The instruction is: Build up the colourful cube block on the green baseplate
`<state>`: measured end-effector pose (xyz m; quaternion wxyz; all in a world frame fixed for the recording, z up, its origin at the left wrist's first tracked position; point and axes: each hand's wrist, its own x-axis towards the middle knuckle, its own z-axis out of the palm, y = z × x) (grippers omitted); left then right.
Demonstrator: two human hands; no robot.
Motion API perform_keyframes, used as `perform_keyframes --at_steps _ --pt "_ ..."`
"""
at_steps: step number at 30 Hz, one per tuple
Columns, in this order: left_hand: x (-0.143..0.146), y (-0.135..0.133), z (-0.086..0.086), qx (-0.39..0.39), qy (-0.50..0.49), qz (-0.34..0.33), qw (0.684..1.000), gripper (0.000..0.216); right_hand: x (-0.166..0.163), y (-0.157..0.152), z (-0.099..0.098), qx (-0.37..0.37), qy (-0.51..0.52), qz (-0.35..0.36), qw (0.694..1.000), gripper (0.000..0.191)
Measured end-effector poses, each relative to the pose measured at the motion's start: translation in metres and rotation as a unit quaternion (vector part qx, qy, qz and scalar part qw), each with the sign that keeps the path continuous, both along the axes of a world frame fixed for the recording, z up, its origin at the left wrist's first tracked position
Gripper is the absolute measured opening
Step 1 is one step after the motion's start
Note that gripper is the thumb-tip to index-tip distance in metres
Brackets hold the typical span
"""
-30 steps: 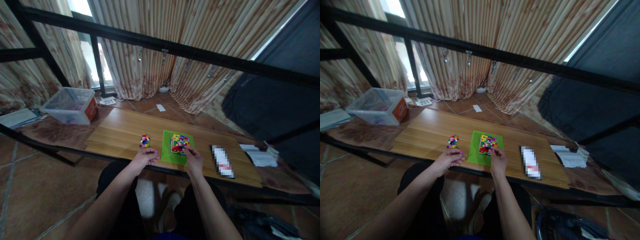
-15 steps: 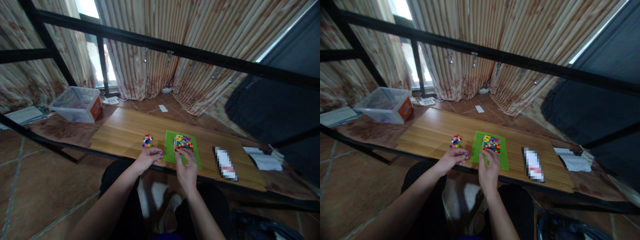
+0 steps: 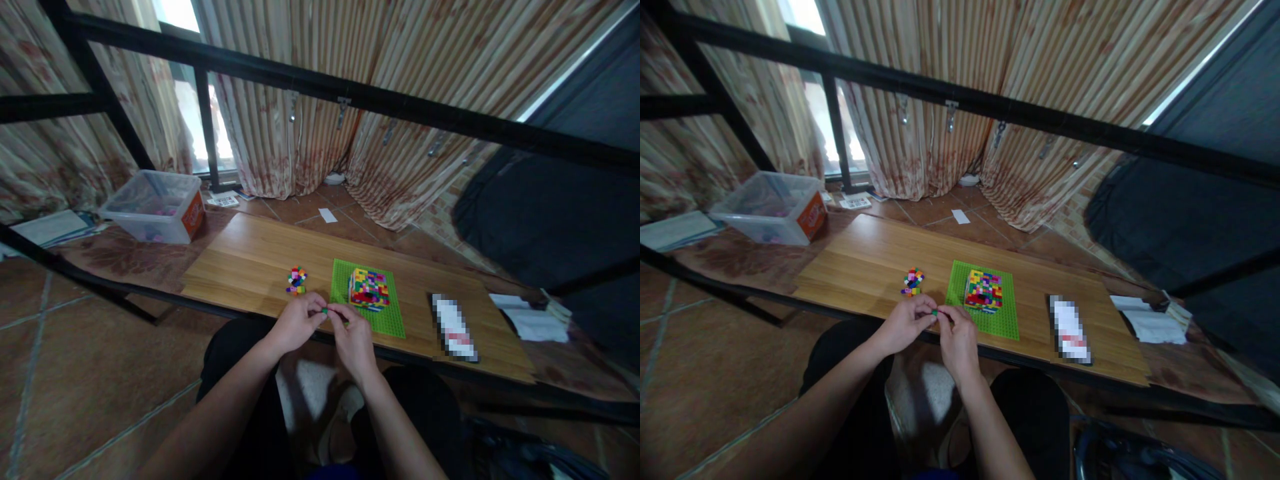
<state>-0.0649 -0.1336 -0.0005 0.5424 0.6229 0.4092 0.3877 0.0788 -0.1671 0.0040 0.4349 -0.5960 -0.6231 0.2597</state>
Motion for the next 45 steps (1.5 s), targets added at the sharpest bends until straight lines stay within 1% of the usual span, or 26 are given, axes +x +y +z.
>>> perform_keyframes --at_steps 3,5,8,11,15,19,21,23,27,31,35,41,45 --pt "0.0 -0.001 0.0 0.028 0.037 0.016 0.999 0.008 -0.002 -0.002 -0.004 -0.001 -0.008 -0.036 0.999 0.021" --pt "0.0 -0.001 -0.001 0.036 0.048 0.018 0.998 0.007 -0.004 -0.003 -0.006 -0.004 0.004 -0.053 0.999 0.021" --pt "0.001 0.0 -0.003 0.044 0.061 0.007 0.997 0.008 -0.001 -0.006 -0.009 -0.007 0.046 -0.058 0.997 0.022" --pt "0.001 0.0 -0.005 0.056 0.072 -0.004 0.996 0.01 0.008 -0.008 -0.012 -0.001 0.074 -0.064 0.995 0.026" --pt "0.0 0.001 -0.007 0.062 0.08 0.009 0.995 0.014 0.028 -0.011 -0.012 0.012 0.049 -0.072 0.996 0.028" --pt "0.0 0.002 -0.008 0.059 0.088 0.012 0.994 0.016 0.047 -0.011 -0.008 0.033 0.028 -0.121 0.992 0.029" --pt "-0.001 0.002 -0.008 0.058 0.092 0.012 0.994 0.016 0.055 -0.007 -0.006 0.055 0.01 -0.148 0.987 0.028" --pt "-0.001 0.003 -0.008 0.058 0.098 0.011 0.993 0.016 0.062 -0.002 -0.003 0.086 -0.01 -0.16 0.983 0.026" --pt "-0.001 0.003 -0.009 0.062 0.11 0.011 0.992 0.017 0.07 0.011 -0.002 0.143 -0.052 -0.168 0.974 0.022" --pt "-0.001 0.003 -0.009 0.06 0.11 0.009 0.992 0.016 0.073 0.019 -0.008 0.138 -0.063 -0.18 0.972 0.022" --pt "-0.001 0.003 -0.008 0.061 0.112 0.005 0.992 0.017 0.075 0.022 -0.015 0.118 -0.032 -0.178 0.976 0.023" --pt "0.0 0.003 -0.003 0.054 0.109 0.005 0.993 0.015 0.074 0.026 -0.02 0.111 0.008 -0.194 0.975 0.022" --pt "-0.001 0.002 -0.003 0.056 0.112 0.003 0.992 0.016 0.072 0.03 -0.026 0.106 0.084 -0.222 0.966 0.021"
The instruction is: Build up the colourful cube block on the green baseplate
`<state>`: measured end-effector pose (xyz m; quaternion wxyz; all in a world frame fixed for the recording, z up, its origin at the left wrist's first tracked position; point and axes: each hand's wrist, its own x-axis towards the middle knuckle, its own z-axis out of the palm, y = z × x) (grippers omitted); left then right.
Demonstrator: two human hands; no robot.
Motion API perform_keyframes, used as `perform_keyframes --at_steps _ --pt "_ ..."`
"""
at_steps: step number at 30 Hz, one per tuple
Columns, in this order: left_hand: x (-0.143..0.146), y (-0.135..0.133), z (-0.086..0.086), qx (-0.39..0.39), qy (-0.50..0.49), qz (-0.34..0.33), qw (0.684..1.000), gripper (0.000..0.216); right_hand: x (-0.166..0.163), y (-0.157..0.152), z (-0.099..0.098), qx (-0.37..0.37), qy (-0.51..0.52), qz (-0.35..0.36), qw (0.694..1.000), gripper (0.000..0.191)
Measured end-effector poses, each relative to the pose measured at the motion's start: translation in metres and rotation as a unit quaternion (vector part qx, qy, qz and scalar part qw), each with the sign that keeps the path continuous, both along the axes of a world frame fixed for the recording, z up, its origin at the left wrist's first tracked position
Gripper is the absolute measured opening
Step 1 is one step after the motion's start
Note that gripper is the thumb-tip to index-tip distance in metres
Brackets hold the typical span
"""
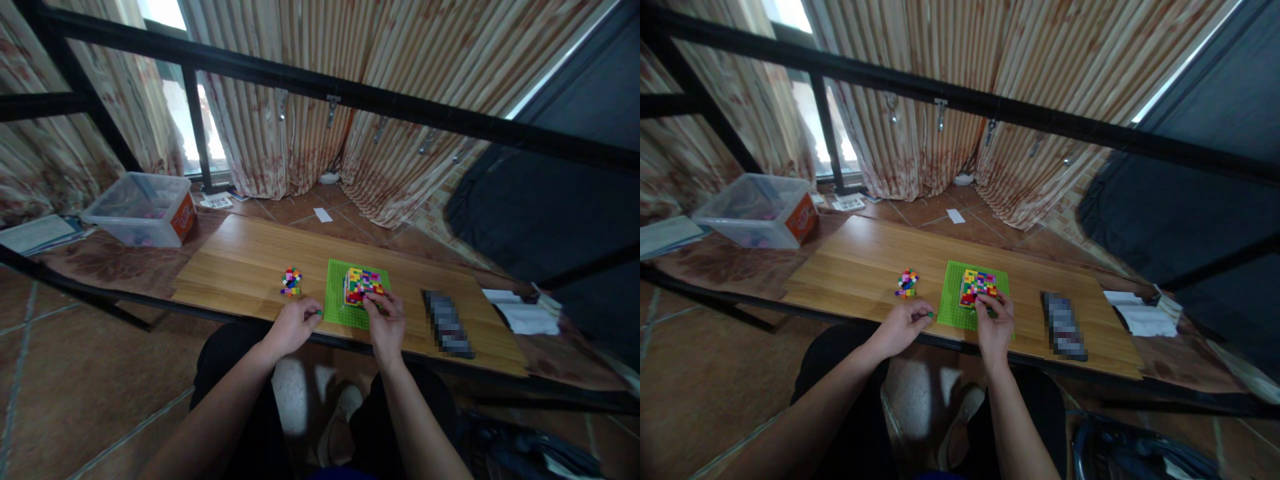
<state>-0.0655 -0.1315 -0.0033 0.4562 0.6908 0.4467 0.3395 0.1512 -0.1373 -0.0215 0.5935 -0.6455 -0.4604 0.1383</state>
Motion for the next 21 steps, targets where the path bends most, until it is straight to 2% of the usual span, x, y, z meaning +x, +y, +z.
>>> perform_keyframes --at_steps 3,12,17,21 --pt "-0.0007 0.0004 -0.0016 0.005 0.002 -0.003 1.0 0.015 -0.0002 0.0029 -0.0037 0.01 0.056 -0.002 0.998 0.021" --pt "0.0 0.0004 -0.0003 0.003 0.007 -0.005 1.0 0.014 0.0047 0.0062 -0.0103 0.027 0.13 0.002 0.991 0.019" --pt "0.0006 0.0001 0.0003 0.009 0.019 0.005 1.0 0.014 0.0071 0.0061 -0.0094 0.012 0.108 0.009 0.994 0.017" --pt "0.0003 0.0004 -0.0022 0.015 0.021 0.005 1.0 0.014 0.0089 0.0033 -0.0026 -0.007 0.053 0.014 0.998 0.019"
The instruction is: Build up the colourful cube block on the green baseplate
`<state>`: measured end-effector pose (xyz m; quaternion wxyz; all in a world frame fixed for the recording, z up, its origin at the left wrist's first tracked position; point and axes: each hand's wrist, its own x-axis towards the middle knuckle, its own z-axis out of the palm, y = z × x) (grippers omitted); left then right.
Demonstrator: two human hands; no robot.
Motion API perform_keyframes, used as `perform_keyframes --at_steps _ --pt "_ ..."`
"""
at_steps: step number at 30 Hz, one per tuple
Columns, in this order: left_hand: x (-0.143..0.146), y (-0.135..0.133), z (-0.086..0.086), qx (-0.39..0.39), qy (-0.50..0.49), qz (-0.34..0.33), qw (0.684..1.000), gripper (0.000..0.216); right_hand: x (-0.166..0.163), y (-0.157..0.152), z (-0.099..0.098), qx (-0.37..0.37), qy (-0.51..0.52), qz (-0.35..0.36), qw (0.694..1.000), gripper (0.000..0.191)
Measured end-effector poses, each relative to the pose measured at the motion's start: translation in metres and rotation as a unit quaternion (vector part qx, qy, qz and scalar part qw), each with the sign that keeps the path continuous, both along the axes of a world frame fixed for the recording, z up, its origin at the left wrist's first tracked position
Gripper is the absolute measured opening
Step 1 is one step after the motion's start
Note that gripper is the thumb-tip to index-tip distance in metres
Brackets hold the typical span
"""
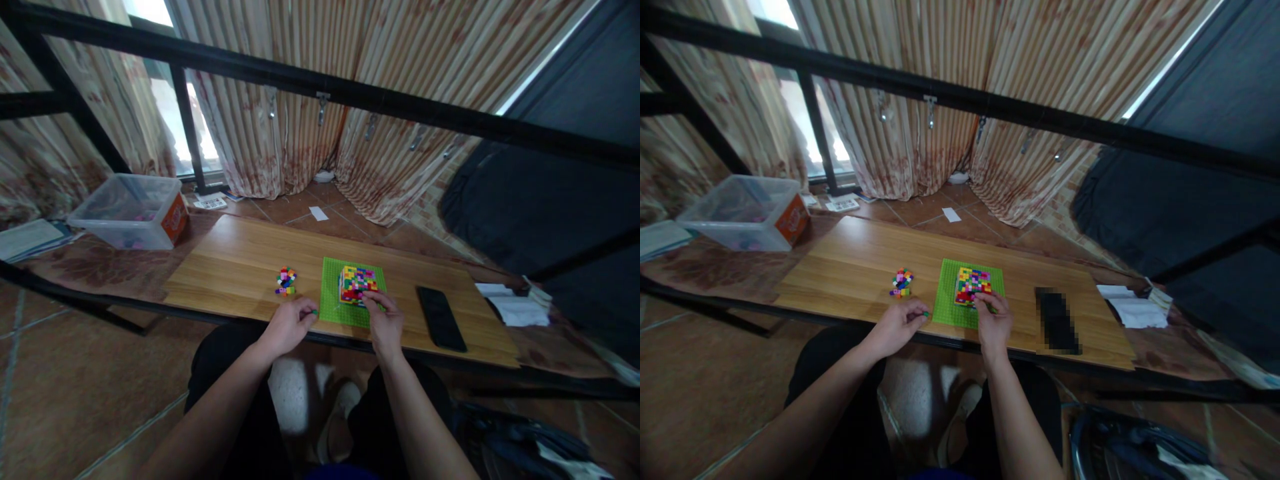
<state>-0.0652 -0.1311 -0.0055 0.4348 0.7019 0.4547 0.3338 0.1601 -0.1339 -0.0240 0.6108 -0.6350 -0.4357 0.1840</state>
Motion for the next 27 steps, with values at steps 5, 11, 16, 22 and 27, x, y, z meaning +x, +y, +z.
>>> perform_keyframes --at_steps 5,11,16,22,27 --pt "0.0 0.001 -0.003 -0.002 -0.008 0.0 1.0 0.014 0.002 -0.006 0.01 -0.026 -0.101 0.019 0.994 0.02" --pt "-0.002 0.0 -0.002 0.003 -0.008 -0.001 1.0 0.015 0.001 -0.007 0.017 -0.03 -0.164 0.03 0.986 0.021" --pt "0.001 0.004 0.002 0.002 -0.024 0.047 0.999 0.02 0.003 -0.018 0.019 0.008 -0.126 0.039 0.991 0.023" --pt "0.032 0.016 0.028 0.07 0.05 0.021 0.996 0.007 0.034 -0.048 0.009 0.032 -0.089 0.006 0.996 0.024" --pt "0.065 0.026 0.043 0.115 0.154 0.031 0.981 0.011 0.066 -0.06 0.004 0.025 -0.101 -0.035 0.994 0.025"
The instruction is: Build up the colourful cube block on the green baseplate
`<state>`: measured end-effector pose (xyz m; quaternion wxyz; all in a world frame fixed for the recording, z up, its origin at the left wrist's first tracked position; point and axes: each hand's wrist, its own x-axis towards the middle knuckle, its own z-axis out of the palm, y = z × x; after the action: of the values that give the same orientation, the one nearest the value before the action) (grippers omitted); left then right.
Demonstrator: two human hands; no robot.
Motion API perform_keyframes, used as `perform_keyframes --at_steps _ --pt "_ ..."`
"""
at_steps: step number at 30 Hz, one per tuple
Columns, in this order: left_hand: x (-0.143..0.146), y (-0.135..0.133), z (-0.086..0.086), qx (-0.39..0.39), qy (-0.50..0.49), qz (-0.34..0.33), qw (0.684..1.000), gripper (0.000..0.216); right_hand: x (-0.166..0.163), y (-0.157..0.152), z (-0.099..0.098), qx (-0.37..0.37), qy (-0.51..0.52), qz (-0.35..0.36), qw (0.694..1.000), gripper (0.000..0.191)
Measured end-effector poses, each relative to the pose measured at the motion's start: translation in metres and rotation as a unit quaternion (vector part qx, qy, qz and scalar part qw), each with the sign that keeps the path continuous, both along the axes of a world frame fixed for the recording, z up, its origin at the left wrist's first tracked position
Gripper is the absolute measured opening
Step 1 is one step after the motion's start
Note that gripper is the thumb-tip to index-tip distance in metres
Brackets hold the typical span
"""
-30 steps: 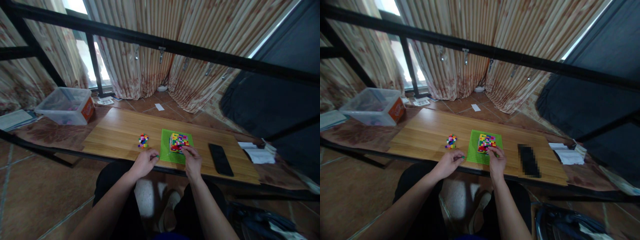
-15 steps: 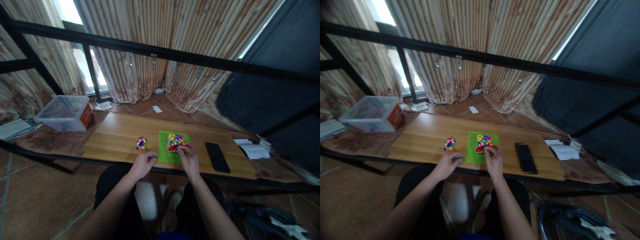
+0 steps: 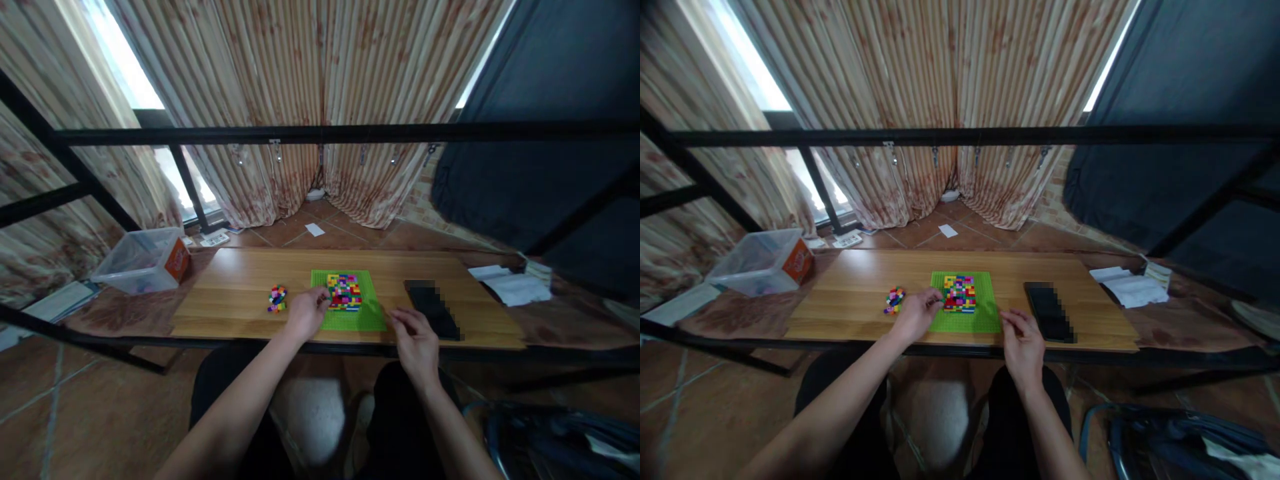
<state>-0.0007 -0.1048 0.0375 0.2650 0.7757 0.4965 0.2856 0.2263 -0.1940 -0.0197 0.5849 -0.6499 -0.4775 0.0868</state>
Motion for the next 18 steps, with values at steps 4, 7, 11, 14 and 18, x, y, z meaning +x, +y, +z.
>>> perform_keyframes --at_steps 4,7,11,14,18 --pt "0.011 0.006 -0.002 0.038 0.059 0.012 0.997 0.015 0.011 0.006 0.004 0.01 0.004 0.004 1.0 0.024" --pt "0.015 0.009 -0.006 0.059 0.073 0.027 0.995 0.016 0.013 0.018 0.016 0.022 0.002 0.022 1.0 0.023" --pt "0.021 0.009 -0.008 0.074 0.057 0.04 0.995 0.015 0.012 0.041 0.036 0.017 -0.005 0.051 0.999 0.023" --pt "0.027 0.01 -0.008 0.059 0.025 0.052 0.997 0.015 0.007 0.058 0.045 0.005 -0.004 0.108 0.994 0.024" --pt "0.029 0.017 -0.013 -0.004 -0.049 0.082 0.995 0.01 -0.007 0.079 0.044 -0.021 0.001 0.163 0.986 0.027"
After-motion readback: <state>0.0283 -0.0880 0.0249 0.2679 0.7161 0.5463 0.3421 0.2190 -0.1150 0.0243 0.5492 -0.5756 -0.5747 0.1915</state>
